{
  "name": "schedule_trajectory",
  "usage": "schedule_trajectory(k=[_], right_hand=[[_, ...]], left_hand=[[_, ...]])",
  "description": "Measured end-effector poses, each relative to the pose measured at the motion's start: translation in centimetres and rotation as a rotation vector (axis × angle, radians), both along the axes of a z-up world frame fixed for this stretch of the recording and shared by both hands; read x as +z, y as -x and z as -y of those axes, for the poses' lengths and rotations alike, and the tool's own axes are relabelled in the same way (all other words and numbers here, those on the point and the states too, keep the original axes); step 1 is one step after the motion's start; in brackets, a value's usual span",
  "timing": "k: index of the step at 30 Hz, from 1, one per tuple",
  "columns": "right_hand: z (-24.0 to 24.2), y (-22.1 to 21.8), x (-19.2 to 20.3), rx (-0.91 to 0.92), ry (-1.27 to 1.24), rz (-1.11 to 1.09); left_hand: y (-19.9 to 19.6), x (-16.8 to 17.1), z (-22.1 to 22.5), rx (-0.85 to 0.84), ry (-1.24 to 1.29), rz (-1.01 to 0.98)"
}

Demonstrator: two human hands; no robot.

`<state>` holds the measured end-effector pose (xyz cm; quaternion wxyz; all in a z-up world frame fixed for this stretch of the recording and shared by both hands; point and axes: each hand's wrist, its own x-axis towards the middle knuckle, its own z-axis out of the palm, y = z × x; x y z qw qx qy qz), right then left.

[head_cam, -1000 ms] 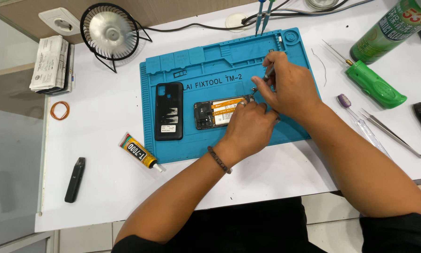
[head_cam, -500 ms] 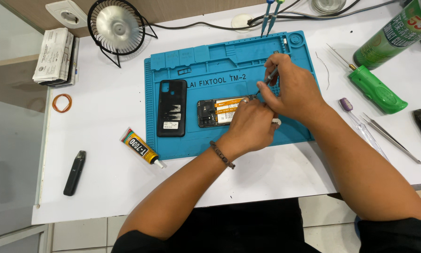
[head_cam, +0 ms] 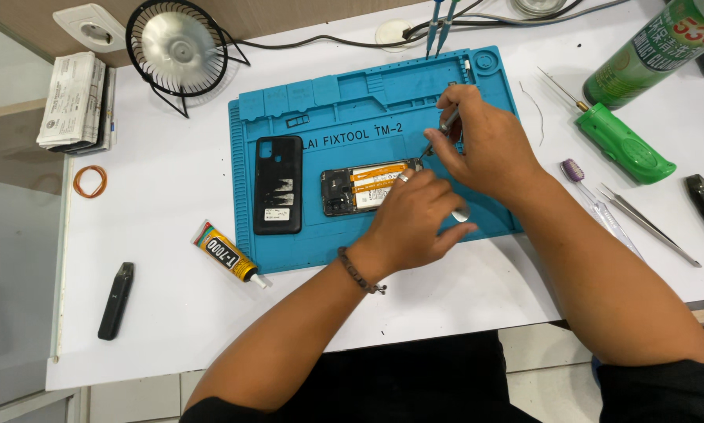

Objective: The person uses a precision screwdriver to remove and reinsert screws on a disassembled mobile phone placed on a blue anti-static mat. The person repeatedly adjusts the phone's position and handles the screws carefully throughout the clip.

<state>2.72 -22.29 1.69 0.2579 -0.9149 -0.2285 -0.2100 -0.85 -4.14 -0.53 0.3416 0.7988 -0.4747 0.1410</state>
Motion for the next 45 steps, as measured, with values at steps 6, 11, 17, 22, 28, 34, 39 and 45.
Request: schedule_trajectory(k=[6,11,17,22,28,34,39,45], right_hand=[[0.7,-0.4,-0.9,-0.048,0.045,0.035],[0.1,0.3,-0.2,-0.006,0.001,-0.036],[0.2,0.2,-0.4,0.06,-0.033,-0.036],[0.7,0.0,-1.4,-0.07,0.002,-0.038],[0.4,0.2,-0.8,-0.012,-0.044,-0.1],[-0.5,0.9,0.8,0.053,-0.107,-0.169],[0.1,0.2,-0.3,-0.077,-0.085,-0.208],[0.3,0.1,-0.7,-0.12,-0.027,-0.143]], left_hand=[[-3.5,1.9,-4.5,0.145,0.058,0.089],[-4.6,1.6,-6.2,0.214,-0.1,0.061],[-3.6,0.6,-5.2,0.194,-0.28,0.05],[-3.6,-0.1,-5.0,0.185,-0.322,0.063],[-3.6,-0.1,-4.8,0.195,-0.33,0.05],[-3.4,-0.2,-4.7,0.202,-0.339,0.041],[-3.5,-1.0,-4.5,0.217,-0.32,0.044],[-3.4,-0.6,-4.7,0.209,-0.32,0.017]])
